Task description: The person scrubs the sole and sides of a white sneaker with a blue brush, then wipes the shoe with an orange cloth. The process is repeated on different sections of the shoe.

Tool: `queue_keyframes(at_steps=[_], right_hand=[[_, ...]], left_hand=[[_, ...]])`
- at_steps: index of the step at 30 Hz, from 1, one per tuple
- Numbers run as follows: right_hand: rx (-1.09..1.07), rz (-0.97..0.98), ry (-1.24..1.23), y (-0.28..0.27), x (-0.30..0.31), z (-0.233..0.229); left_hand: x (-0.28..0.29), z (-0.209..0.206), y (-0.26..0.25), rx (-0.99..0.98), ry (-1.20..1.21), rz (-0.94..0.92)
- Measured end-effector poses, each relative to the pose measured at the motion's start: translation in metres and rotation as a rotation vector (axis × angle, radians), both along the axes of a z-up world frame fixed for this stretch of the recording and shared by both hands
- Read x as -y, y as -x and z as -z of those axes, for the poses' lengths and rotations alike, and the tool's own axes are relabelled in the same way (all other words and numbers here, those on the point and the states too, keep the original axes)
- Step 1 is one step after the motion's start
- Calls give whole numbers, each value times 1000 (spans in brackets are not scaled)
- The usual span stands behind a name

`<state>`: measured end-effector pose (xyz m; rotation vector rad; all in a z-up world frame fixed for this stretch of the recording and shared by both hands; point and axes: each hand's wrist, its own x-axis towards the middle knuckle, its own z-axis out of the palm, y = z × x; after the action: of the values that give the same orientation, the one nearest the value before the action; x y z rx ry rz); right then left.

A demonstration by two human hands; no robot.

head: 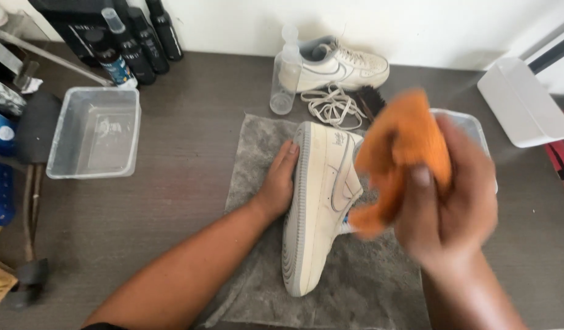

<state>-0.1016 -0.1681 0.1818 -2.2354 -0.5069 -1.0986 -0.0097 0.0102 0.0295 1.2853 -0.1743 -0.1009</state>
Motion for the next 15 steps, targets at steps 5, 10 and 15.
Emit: queue_keyframes(at_steps=[5, 10, 15], right_hand=[[-92, -373, 225, -98, -16, 7], [-576, -265, 368, -104, -45, 30], [-449, -216, 451, -85, -40, 46]], left_hand=[[1, 10, -2, 6, 77, 40], [-11, -49, 15, -112, 4, 59], [-5, -11, 4, -3, 82, 45]])
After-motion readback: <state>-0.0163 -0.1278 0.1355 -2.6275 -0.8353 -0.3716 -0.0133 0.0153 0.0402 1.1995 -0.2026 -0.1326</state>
